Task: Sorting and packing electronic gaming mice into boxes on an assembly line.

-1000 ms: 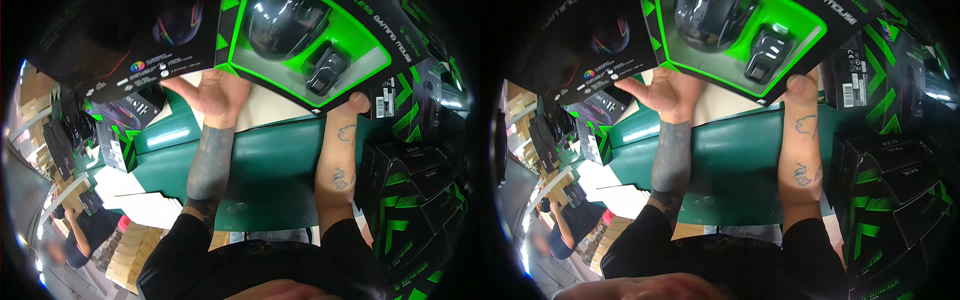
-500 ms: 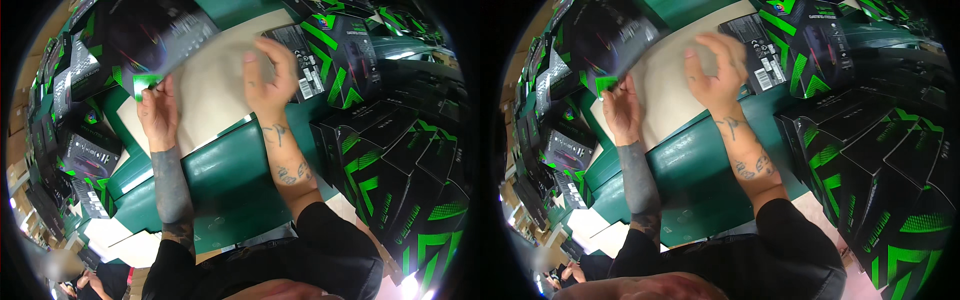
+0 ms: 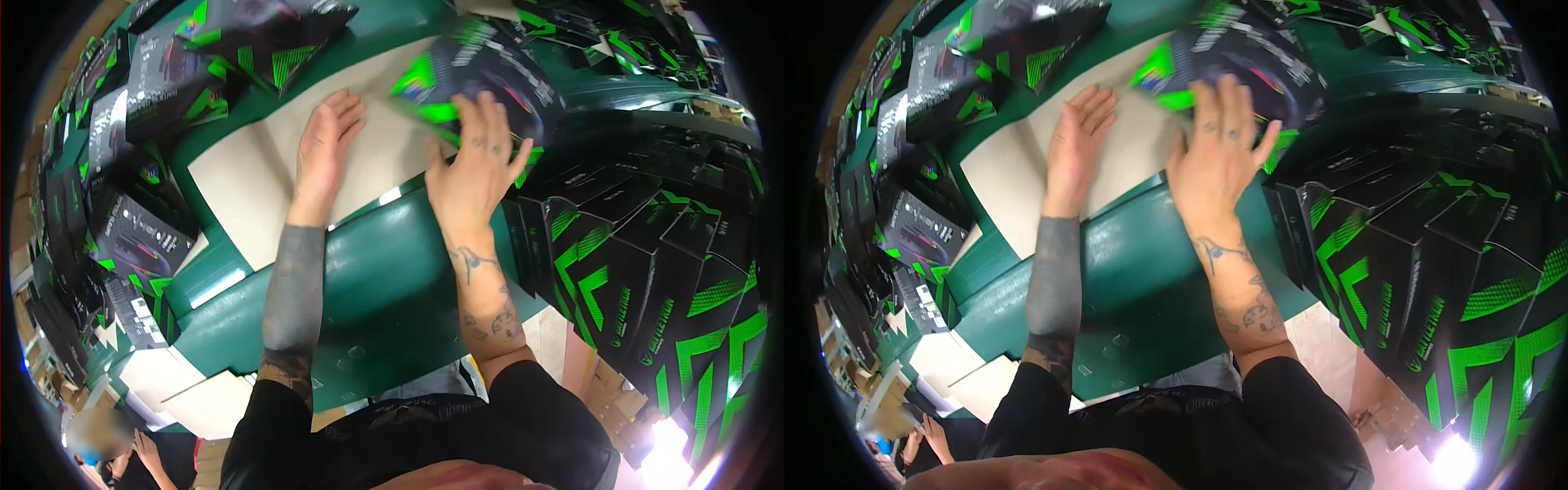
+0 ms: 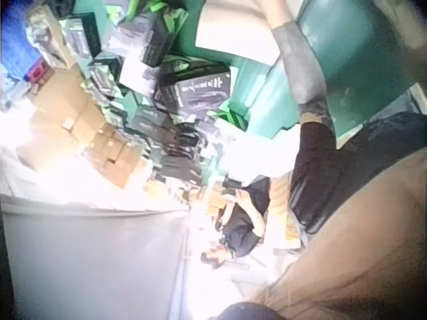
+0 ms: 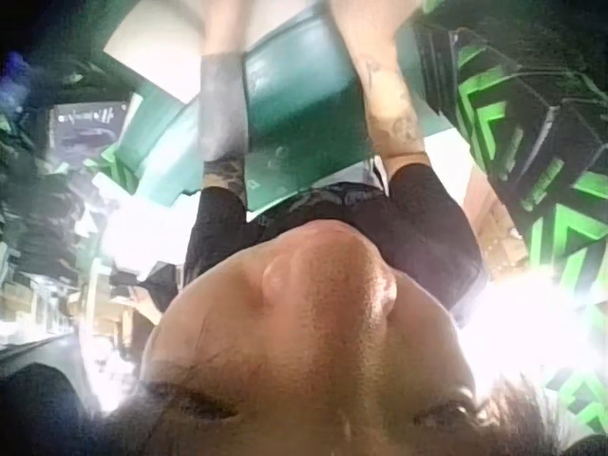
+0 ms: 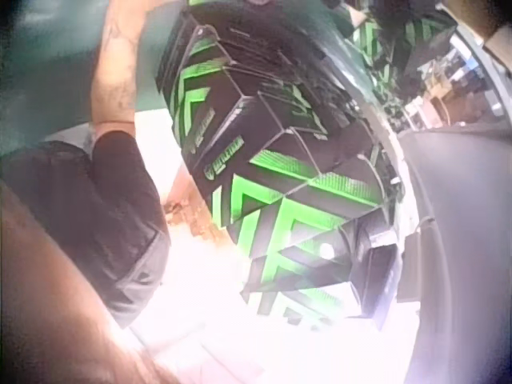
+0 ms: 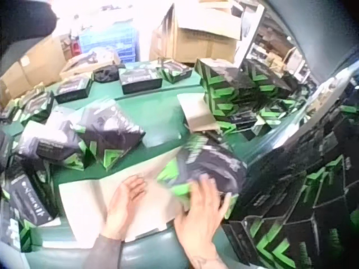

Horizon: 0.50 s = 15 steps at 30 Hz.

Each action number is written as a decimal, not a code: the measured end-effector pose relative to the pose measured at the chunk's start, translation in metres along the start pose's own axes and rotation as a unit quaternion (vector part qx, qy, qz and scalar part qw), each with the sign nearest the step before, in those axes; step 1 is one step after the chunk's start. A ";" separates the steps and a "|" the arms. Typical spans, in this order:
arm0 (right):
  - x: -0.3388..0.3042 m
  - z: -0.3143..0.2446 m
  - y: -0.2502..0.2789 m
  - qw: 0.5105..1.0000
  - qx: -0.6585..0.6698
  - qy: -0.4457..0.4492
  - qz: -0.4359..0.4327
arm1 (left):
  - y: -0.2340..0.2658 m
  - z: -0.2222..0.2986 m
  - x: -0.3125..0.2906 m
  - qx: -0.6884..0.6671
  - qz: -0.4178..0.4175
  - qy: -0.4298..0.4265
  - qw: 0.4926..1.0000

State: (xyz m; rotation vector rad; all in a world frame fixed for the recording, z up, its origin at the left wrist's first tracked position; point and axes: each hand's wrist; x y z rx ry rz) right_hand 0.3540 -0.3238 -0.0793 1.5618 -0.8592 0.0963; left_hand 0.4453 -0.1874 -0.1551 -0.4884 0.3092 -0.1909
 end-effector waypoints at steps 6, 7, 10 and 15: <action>-0.041 0.006 0.028 0.932 0.313 0.178 -0.041 | 0.005 0.030 -0.008 0.102 -0.060 0.005 0.993; -0.037 0.013 0.030 0.923 0.349 0.163 -0.010 | -0.003 0.030 -0.013 0.198 -0.081 -0.042 0.976; -0.027 0.027 0.027 0.963 0.214 0.010 0.162 | -0.001 0.036 -0.020 0.101 -0.039 -0.002 0.994; -0.002 0.037 0.019 0.522 0.758 -0.350 -0.171 | 0.031 0.063 -0.014 -0.050 -0.091 0.106 0.989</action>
Point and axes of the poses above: each hand's wrist, its own x-axis towards the middle knuckle, its own y-axis out of the back of the hand, z = x × y, and after that the axes turned 12 degrees about z, right-handed
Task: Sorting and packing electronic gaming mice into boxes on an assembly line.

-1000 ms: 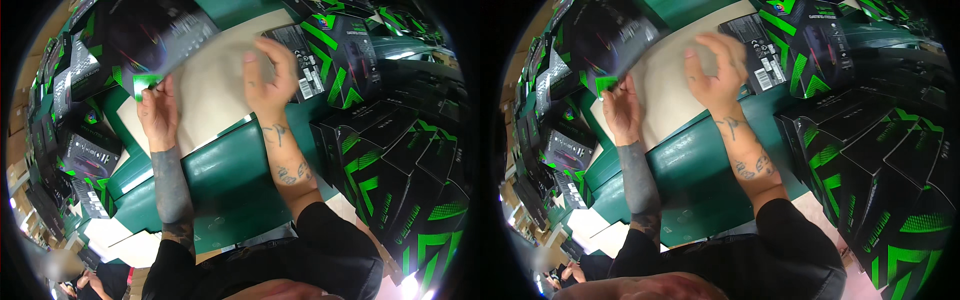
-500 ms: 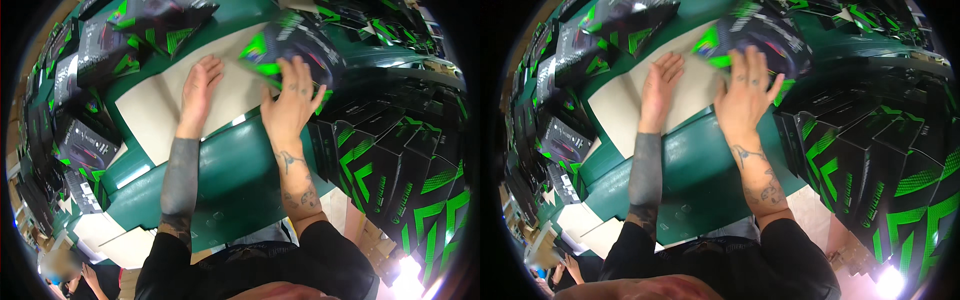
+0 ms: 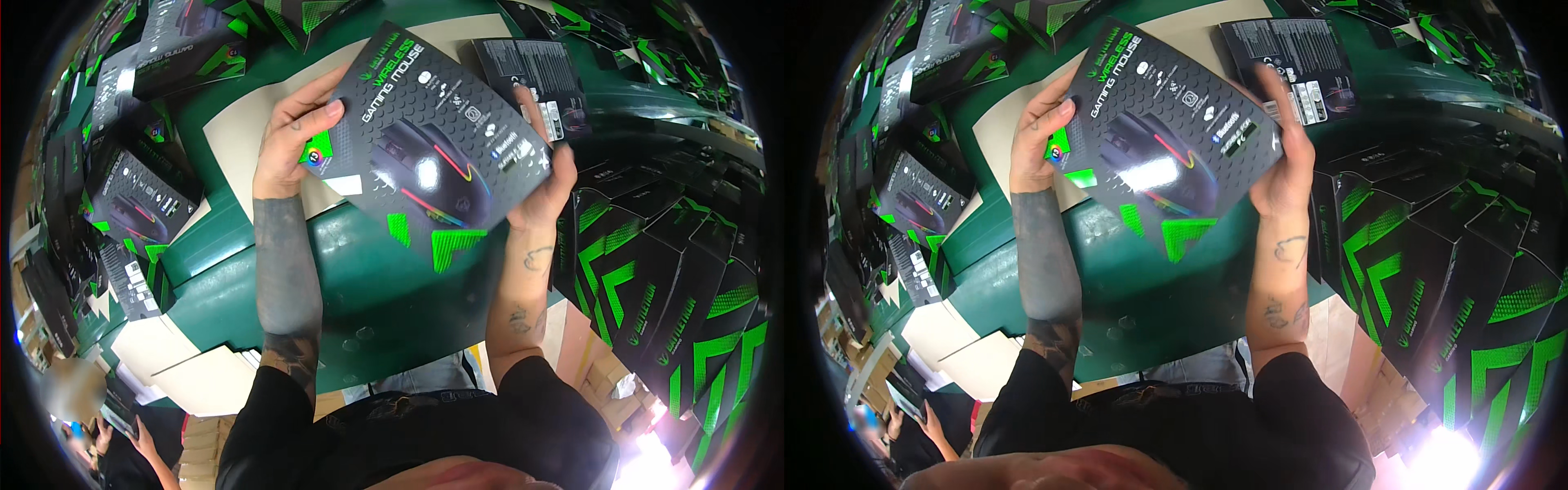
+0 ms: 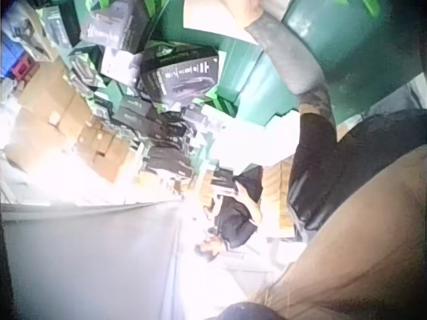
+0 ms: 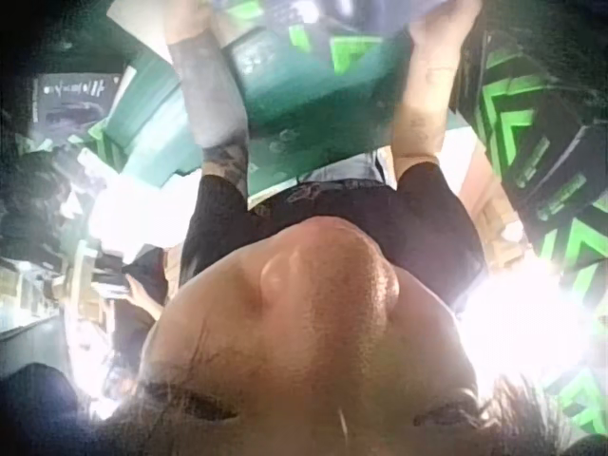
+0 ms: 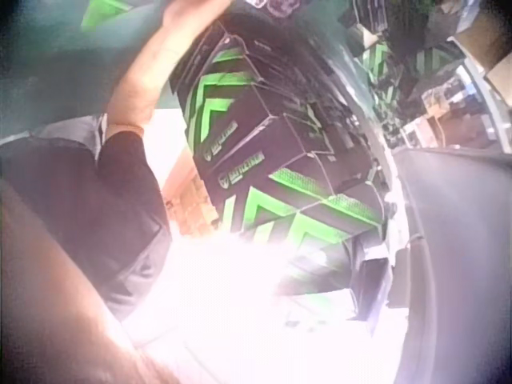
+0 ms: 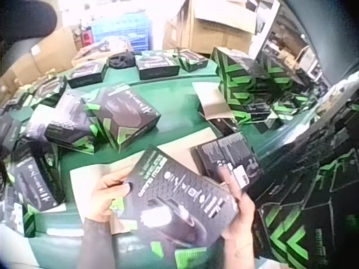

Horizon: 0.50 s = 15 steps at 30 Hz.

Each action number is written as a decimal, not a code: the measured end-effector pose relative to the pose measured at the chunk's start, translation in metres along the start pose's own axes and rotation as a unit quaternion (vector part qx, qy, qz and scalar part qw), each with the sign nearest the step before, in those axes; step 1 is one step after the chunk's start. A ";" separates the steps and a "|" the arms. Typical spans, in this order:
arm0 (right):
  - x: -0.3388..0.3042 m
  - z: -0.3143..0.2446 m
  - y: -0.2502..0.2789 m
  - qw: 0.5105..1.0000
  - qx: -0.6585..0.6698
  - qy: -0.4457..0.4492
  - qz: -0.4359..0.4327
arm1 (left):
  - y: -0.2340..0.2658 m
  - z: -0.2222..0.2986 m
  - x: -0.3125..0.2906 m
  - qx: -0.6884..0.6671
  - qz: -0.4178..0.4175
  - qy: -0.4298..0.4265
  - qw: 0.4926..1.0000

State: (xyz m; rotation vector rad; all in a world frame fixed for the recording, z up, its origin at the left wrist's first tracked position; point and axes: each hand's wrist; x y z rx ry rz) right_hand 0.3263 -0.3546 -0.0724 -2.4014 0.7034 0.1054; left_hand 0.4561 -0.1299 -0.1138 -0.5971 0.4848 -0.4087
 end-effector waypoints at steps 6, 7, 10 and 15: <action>0.005 0.050 -0.026 0.978 0.178 -0.101 -0.044 | -0.016 0.004 -0.010 0.440 0.240 -0.251 0.828; 0.004 0.064 -0.031 0.974 0.204 -0.090 -0.039 | -0.021 0.002 -0.006 0.474 0.278 -0.349 0.759; -0.001 0.086 -0.030 0.962 0.252 -0.093 -0.040 | -0.009 0.007 -0.006 0.407 0.264 -0.450 0.750; -0.010 0.117 -0.007 0.887 0.399 -0.132 -0.190 | 0.017 0.021 -0.076 0.250 0.324 -0.443 0.798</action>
Point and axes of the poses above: each hand's wrist, its own x-axis towards the middle knuckle, its own y-axis out of the back of the hand, z = x × y, and after that the axes turned 12 degrees about z, right-handed
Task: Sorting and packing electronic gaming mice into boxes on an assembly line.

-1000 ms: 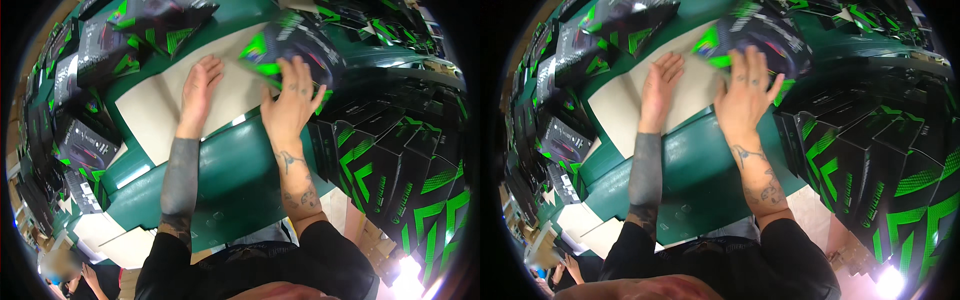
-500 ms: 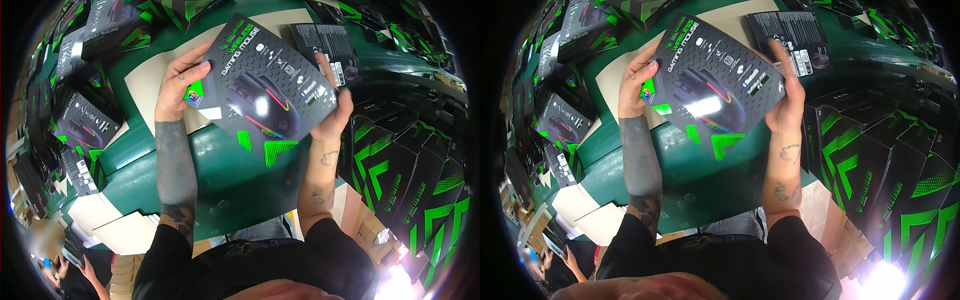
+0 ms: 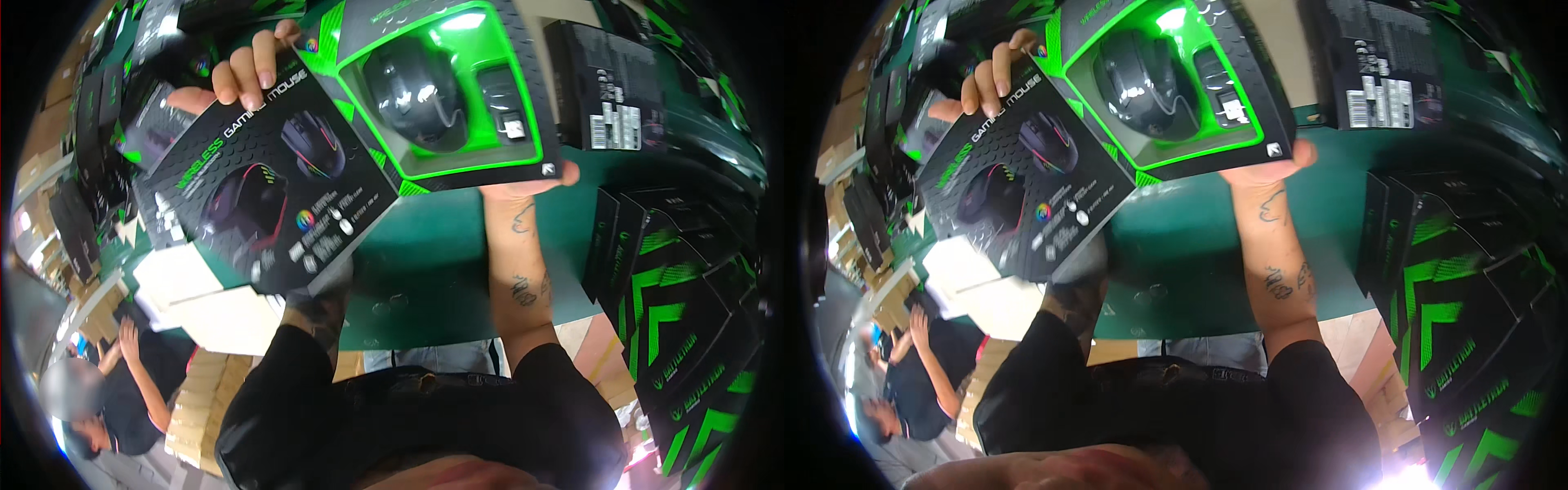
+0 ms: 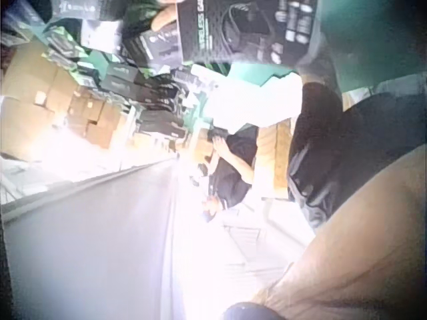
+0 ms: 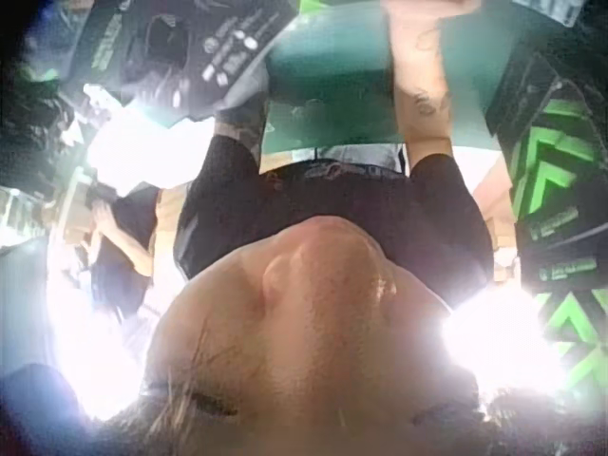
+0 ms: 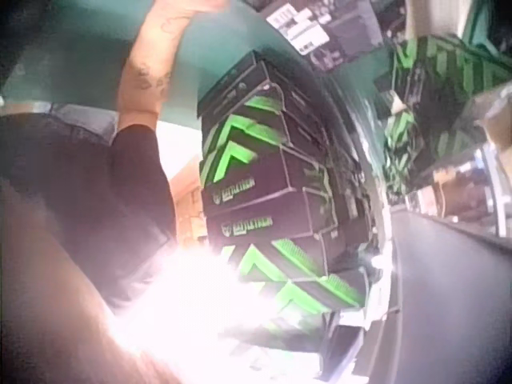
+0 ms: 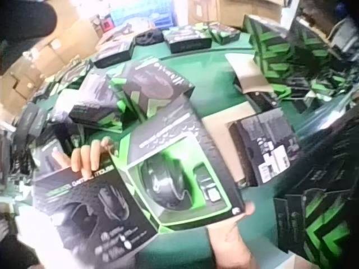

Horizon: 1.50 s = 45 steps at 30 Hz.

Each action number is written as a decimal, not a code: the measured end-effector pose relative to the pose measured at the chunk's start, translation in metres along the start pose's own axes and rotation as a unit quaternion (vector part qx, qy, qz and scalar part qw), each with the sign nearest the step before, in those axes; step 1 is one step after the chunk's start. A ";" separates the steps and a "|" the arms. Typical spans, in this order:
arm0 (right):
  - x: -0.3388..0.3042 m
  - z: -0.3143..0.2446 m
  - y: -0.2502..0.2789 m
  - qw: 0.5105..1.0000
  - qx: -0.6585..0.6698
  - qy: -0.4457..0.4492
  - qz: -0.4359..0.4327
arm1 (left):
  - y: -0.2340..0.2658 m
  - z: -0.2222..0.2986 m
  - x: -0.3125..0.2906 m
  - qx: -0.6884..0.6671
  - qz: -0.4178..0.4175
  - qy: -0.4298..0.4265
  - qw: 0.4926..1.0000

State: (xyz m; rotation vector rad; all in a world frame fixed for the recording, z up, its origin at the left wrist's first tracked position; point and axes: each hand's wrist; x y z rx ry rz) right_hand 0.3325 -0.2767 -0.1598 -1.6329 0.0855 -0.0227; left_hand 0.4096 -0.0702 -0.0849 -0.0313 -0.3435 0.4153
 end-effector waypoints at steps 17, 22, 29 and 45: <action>-0.002 -0.035 -0.019 0.992 -0.073 -0.086 -0.051 | 0.018 0.098 -0.055 -0.044 -0.126 0.101 0.986; 0.009 -0.013 -0.028 0.983 -0.135 -0.027 0.123 | -0.011 -0.028 0.041 -0.023 -0.168 0.324 0.931; 0.018 -0.056 -0.048 0.450 -0.726 0.499 0.146 | -0.013 0.012 0.063 -0.235 0.149 0.243 0.929; 0.027 -0.112 -0.091 0.211 -0.852 0.238 0.416 | -0.111 -0.042 -0.066 0.190 -0.460 -0.148 0.855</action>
Point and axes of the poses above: each hand's wrist, its own x-axis towards the middle knuckle, its own y-axis out of the back of the hand, z = x × y, and after that the axes turned 12 degrees about z, right-handed
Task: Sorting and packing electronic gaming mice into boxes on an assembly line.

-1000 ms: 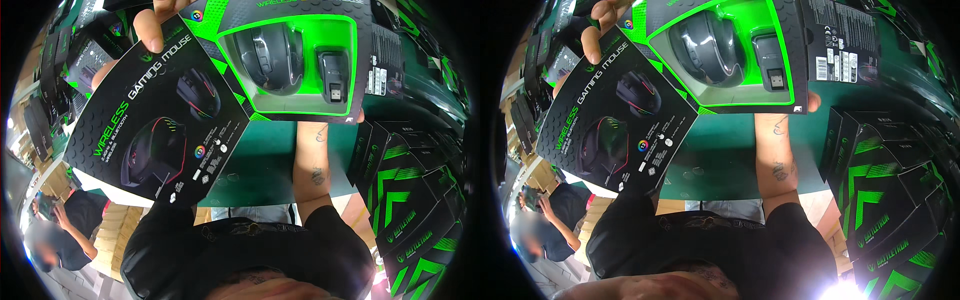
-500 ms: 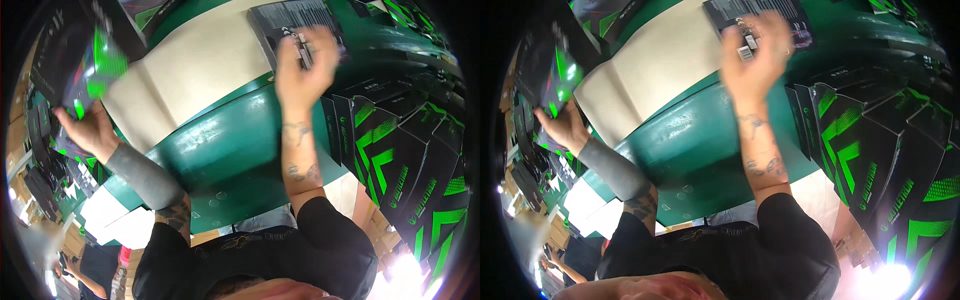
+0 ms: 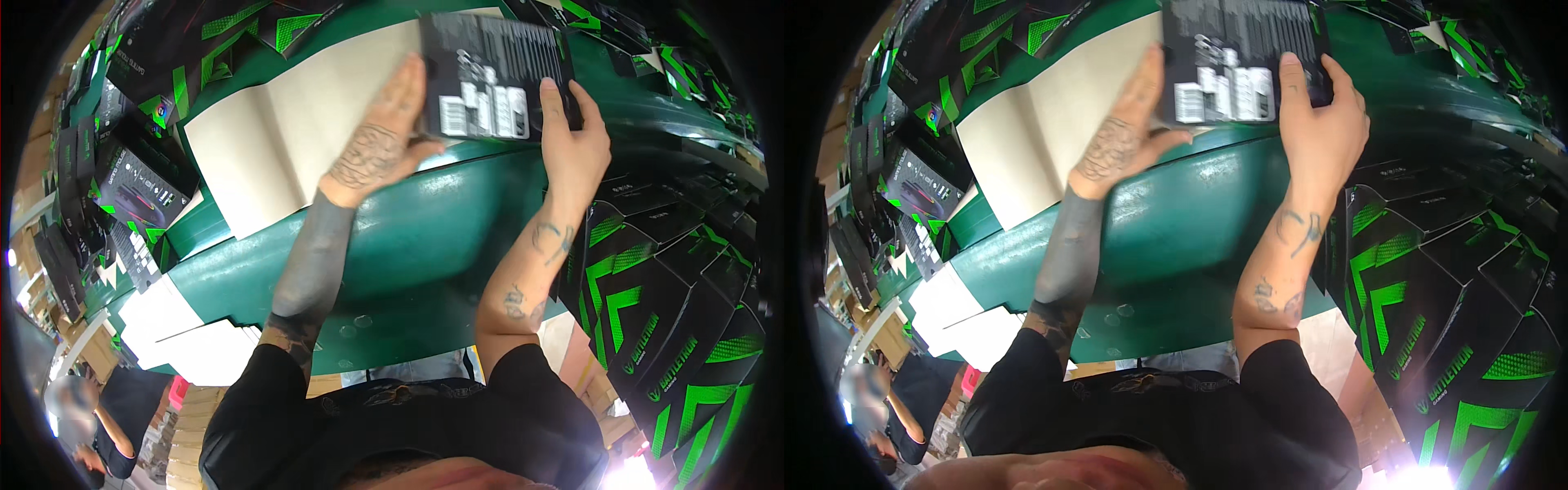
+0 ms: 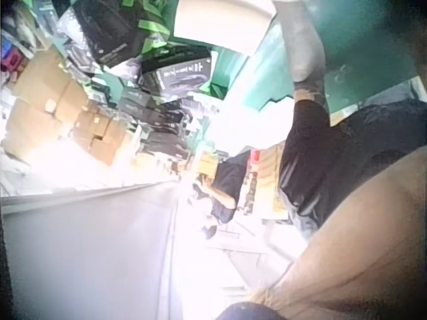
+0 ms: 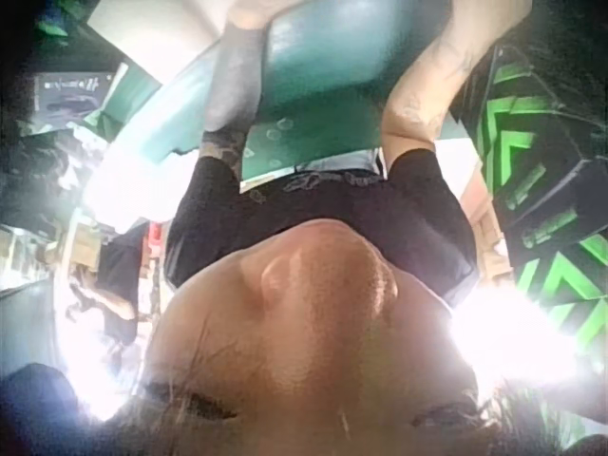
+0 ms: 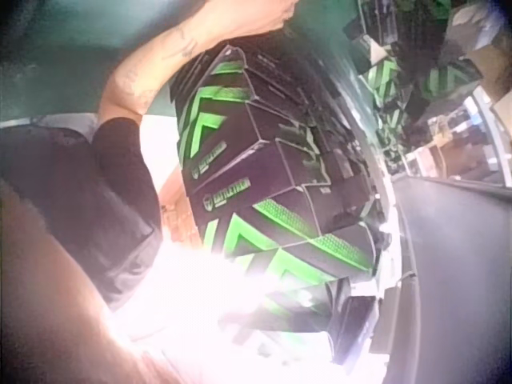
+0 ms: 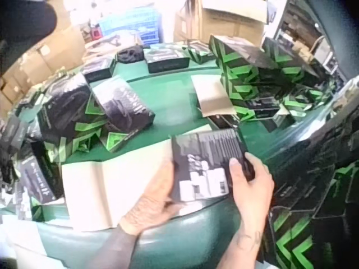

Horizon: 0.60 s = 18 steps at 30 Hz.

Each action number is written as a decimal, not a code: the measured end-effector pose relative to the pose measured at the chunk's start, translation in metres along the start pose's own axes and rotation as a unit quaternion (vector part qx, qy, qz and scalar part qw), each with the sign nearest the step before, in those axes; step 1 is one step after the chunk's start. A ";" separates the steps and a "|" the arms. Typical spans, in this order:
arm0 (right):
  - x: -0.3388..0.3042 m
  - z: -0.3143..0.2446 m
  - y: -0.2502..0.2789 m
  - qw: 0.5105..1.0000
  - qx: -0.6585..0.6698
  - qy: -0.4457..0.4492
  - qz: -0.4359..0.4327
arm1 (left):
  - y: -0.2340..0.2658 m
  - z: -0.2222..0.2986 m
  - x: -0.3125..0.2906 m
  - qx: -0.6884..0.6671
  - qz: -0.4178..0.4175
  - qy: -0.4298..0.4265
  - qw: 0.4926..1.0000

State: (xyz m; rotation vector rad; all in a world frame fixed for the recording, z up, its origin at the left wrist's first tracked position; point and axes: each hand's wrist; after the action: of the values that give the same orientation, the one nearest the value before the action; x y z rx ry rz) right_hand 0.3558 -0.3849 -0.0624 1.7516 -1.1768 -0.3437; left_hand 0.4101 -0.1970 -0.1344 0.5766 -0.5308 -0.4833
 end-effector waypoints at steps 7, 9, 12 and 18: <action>-0.011 -0.018 0.007 0.785 0.574 0.232 -0.002 | 0.079 0.026 0.023 -0.342 0.399 0.159 0.836; -0.022 -0.039 -0.002 0.759 0.551 0.345 0.024 | 0.094 0.019 0.018 -0.415 0.397 0.160 0.803; -0.044 -0.051 -0.010 0.751 0.611 0.235 -0.084 | 0.095 0.028 0.024 -0.476 0.436 0.250 0.722; 0.005 -0.012 -0.018 0.392 0.718 -0.349 -0.458 | 0.131 0.027 0.010 -0.291 0.144 0.022 0.946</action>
State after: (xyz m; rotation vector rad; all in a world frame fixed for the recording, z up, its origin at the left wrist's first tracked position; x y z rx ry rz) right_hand 0.3763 -0.3811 -0.0698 4.1720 -0.6760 -0.9391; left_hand 0.4375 -0.1165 -0.0307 -0.0588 -0.3932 -0.3223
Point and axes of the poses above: each hand's wrist, its own x-axis towards the middle knuckle, its own y-axis out of the back of the hand, z = x × y, and after that the axes turned 12 degrees about z, right-handed
